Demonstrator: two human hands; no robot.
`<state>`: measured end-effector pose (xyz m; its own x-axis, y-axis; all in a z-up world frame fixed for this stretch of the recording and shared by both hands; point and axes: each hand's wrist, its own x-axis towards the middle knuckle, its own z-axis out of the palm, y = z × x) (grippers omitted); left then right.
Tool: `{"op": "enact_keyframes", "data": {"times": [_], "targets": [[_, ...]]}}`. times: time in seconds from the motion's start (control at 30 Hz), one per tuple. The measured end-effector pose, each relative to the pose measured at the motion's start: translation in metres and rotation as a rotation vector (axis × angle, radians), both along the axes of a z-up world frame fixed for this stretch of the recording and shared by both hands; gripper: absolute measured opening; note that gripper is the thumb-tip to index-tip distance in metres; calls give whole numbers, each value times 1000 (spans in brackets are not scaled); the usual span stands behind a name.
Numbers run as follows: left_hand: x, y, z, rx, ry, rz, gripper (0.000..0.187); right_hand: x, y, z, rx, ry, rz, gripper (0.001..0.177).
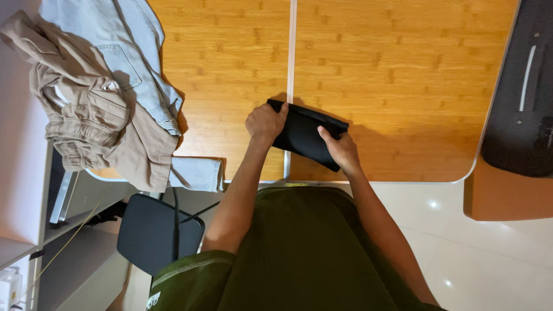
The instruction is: The person folds a pair of black trousers, a pair of tan shorts, and a pair of light-colored jeans on a wooden table and places them into a suitcase.
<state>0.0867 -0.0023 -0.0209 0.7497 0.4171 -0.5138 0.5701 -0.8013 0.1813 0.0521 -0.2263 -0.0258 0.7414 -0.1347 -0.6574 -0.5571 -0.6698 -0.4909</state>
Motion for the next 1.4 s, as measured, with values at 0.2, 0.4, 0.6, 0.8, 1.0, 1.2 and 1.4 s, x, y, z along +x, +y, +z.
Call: {"op": "enact_keyframes", "data": {"times": [0.2, 0.4, 0.6, 0.8, 1.0, 1.2, 1.4], "targets": [[6, -3, 0, -60, 74, 3, 65, -22, 1, 2, -316, -307, 25, 74], [9, -3, 2, -65, 208, -95, 65, -38, 5, -2, 60, -652, 656, 91], [-3, -8, 11, -28, 164, -107, 67, -29, 19, 8, -100, -328, 704, 135], [-21, -9, 33, -140, 99, -57, 77, -37, 28, 15, -177, -227, 684, 135], [-96, -7, 22, -430, -650, 137, 81, -49, 1, 25, -136, -366, 547, 113], [-131, -50, -20, -1312, -405, 319, 90, -43, -28, 58, 258, -234, 340, 107], [-112, -124, -10, -1566, -431, 603, 75, -33, -80, 67, 317, -343, 443, 96]]}}
